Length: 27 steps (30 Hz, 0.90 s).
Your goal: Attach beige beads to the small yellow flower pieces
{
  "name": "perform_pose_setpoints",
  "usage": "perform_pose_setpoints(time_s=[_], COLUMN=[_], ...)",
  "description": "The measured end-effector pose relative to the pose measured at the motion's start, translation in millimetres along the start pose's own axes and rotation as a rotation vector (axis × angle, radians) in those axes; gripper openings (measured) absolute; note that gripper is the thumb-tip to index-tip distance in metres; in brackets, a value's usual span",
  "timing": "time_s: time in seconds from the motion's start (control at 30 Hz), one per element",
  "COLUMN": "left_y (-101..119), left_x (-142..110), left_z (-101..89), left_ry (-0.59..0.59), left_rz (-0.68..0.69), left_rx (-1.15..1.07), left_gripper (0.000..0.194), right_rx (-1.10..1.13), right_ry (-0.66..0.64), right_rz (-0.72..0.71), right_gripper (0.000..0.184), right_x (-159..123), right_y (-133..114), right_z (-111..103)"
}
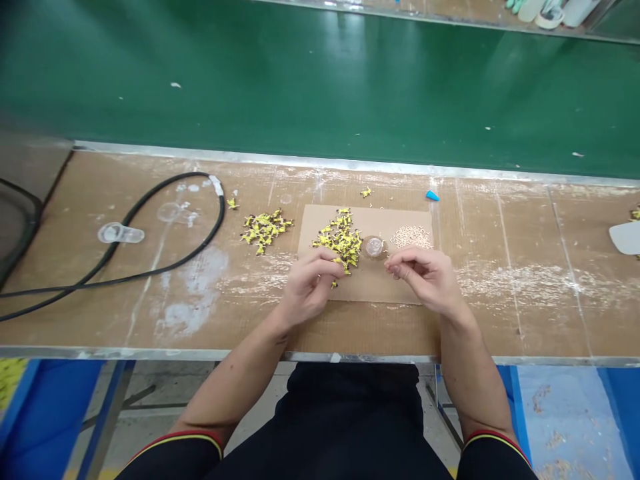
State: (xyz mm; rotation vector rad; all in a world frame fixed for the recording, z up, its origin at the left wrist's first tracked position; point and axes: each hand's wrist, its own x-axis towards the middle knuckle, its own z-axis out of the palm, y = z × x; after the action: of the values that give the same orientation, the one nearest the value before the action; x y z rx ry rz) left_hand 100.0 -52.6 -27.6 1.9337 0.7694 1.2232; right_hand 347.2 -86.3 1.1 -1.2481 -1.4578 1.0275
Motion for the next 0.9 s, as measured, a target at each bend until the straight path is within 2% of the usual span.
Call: perform_pose_setpoints(time_s=[0.07,0.2,0.47,0.53,0.6,0.77,0.9], left_y=[8,14,10,12,13,12,10], left_x=[1,1,-1,0,1,1,-2], left_z=[6.2,15.4,19.7,18.7,18.2,22.0,27.6], left_ry=[0.001,0.014,0.031,0.023,0.021,-0.005,0.001], left_rz=[0.054,0.078,0.117,0.109,0.053,-0.232,-0.354], left_rx=[-0.006,-0.038,-0.048,-0.082,-0.148,-0.46,-0.585], left_gripper=[0.021,0.016,0.009,0.009,0.007,0.019,0.029], right_rx=[0.052,0.151,0.11,0.038,-0.053,-0.274,-0.387], right_ry=[-0.015,-0.035,-0.124,-0.131,-0.092,0.06,0.089], right_rz=[0.035,0.1,0.072,0.004,-0.132,-0.547,-0.652], right_gripper=[0.008,0.022,0.014,0.009,0.007,0.022,0.022], right_x=[-3,-6,-7,-7,-7,-1,1], right_y=[-2,-8,-9,-8,-6,-5,-6], right_z=[9,22,30,31,34,42,46])
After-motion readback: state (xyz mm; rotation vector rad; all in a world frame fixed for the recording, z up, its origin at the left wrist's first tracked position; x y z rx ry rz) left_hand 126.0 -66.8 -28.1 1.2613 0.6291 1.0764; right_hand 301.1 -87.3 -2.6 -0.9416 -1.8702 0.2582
